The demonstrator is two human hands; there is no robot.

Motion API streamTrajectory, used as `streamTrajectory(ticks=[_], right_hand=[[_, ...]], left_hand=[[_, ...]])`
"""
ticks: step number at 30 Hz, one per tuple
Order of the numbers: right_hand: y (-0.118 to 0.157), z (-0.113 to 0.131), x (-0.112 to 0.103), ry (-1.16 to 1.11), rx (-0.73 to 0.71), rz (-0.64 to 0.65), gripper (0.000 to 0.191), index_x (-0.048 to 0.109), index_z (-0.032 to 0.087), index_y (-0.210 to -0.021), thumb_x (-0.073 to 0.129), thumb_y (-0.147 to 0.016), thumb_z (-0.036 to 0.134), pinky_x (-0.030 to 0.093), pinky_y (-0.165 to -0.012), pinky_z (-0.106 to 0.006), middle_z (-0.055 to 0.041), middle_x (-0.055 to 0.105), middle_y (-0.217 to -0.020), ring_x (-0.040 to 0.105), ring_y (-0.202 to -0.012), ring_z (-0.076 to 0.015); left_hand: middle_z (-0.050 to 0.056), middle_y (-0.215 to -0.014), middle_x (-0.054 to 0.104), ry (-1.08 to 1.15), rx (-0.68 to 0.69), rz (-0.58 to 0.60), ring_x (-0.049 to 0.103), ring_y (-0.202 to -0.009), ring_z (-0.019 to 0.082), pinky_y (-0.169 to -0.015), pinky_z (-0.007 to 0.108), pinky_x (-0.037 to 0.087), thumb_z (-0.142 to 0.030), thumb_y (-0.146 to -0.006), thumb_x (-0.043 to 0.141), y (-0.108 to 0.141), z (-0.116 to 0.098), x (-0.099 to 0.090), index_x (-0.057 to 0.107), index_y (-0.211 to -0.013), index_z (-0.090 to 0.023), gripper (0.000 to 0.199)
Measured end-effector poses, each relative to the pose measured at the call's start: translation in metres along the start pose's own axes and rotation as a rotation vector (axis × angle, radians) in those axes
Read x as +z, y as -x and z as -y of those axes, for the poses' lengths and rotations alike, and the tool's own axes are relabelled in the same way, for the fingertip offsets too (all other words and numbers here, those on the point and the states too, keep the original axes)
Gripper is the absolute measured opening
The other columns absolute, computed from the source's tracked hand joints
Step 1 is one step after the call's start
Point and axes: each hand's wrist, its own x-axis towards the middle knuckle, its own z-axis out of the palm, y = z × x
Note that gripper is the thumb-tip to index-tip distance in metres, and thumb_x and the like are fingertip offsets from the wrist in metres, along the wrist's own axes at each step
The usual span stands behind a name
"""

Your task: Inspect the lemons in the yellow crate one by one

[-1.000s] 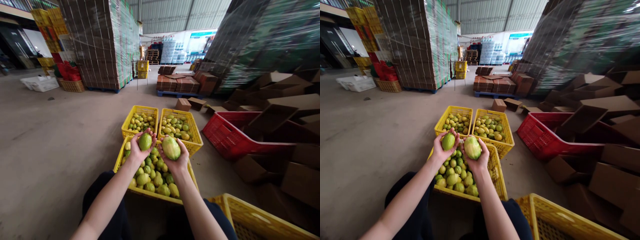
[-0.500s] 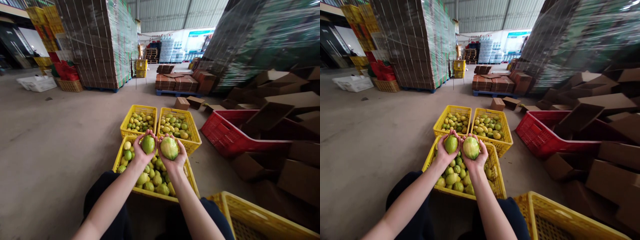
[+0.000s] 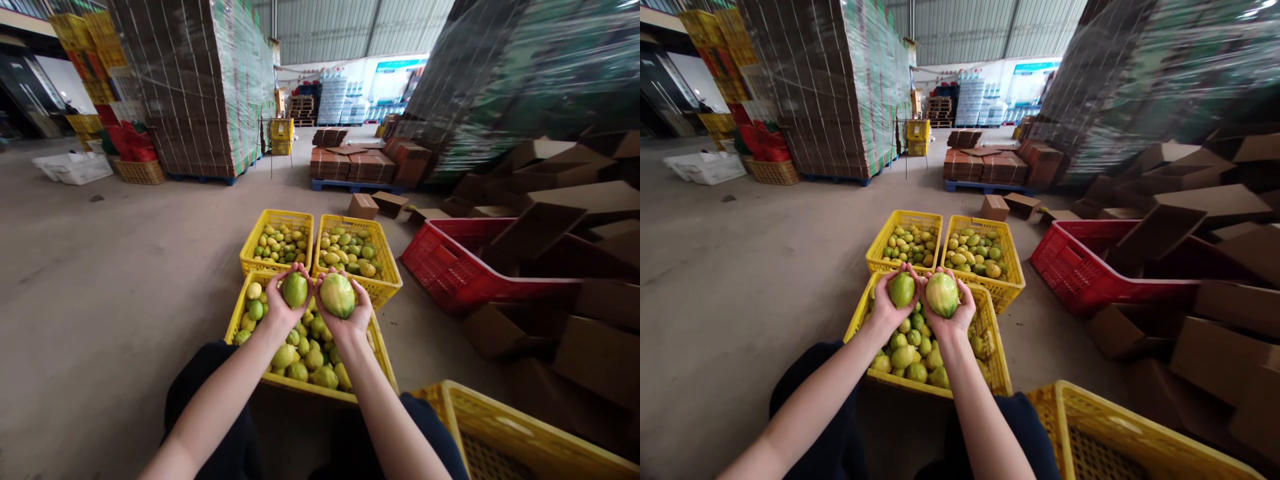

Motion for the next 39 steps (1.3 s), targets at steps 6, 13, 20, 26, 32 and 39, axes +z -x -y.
streamTrajectory(ticks=[6,13,20,26,32,39], right_hand=[[0.0,0.013,0.002,-0.05,-0.044,-0.057,0.023,0.062,0.021,-0.089,0.053,-0.068,0.018,0.06,-0.073,-0.034,-0.0016,0.072,-0.081,0.069,-0.08,-0.0188],[0.005,0.033,0.004,-0.046,-0.08,-0.03,0.025,0.06,0.022,-0.088,0.052,-0.066,0.018,0.06,-0.075,-0.033,-0.0007,0.072,-0.083,0.069,-0.082,-0.0172],[0.007,0.042,0.004,-0.074,-0.071,-0.039,0.024,0.061,0.022,-0.089,0.052,-0.068,0.018,0.06,-0.074,-0.033,-0.0012,0.073,-0.081,0.069,-0.082,-0.0179],[0.008,0.042,0.004,-0.055,-0.042,-0.088,0.027,0.062,0.021,-0.093,0.049,-0.07,0.015,0.061,-0.069,-0.035,-0.0023,0.073,-0.08,0.07,-0.079,-0.0203],[0.003,0.04,0.0,0.029,-0.029,-0.099,0.033,0.062,0.023,-0.1,0.048,-0.071,0.016,0.062,-0.068,-0.04,-0.0031,0.073,-0.084,0.07,-0.078,-0.0218],[-0.004,0.023,-0.011,0.144,0.048,-0.189,0.042,0.06,0.018,-0.104,0.047,-0.065,0.014,0.061,-0.069,-0.047,-0.0063,0.071,-0.083,0.07,-0.08,-0.0251]], left_hand=[[0.009,-0.077,0.068,-0.165,-0.173,-0.147,0.067,-0.072,0.021,-0.072,0.033,0.055,-0.02,-0.078,0.048,0.004,0.028,-0.05,0.065,-0.089,-0.015,0.021],[0.009,-0.066,0.061,-0.367,-0.502,-0.535,0.062,-0.059,0.024,-0.054,0.035,0.054,-0.028,-0.08,0.05,0.033,0.05,-0.141,0.057,-0.096,-0.013,0.023],[0.02,-0.105,0.063,-0.574,-0.338,-0.451,0.068,-0.083,0.028,-0.059,0.038,0.057,-0.026,-0.087,0.048,-0.01,0.002,-0.072,0.047,-0.126,-0.01,0.042],[0.026,-0.121,0.06,-0.577,-0.081,-0.174,0.07,-0.093,0.029,-0.072,0.04,0.057,-0.046,-0.085,0.052,-0.066,-0.053,-0.005,0.043,-0.136,-0.009,0.064],[0.015,-0.075,0.07,-1.558,-0.284,0.114,0.071,-0.087,0.035,-0.08,0.05,0.054,-0.039,-0.084,0.053,-0.03,-0.036,-0.085,0.067,-0.083,-0.014,0.028],[0.021,-0.117,0.067,-2.535,-0.352,0.057,0.047,-0.129,0.042,-0.103,0.062,0.035,-0.021,-0.073,0.066,-0.009,-0.038,-0.1,0.068,-0.102,-0.013,0.031]])
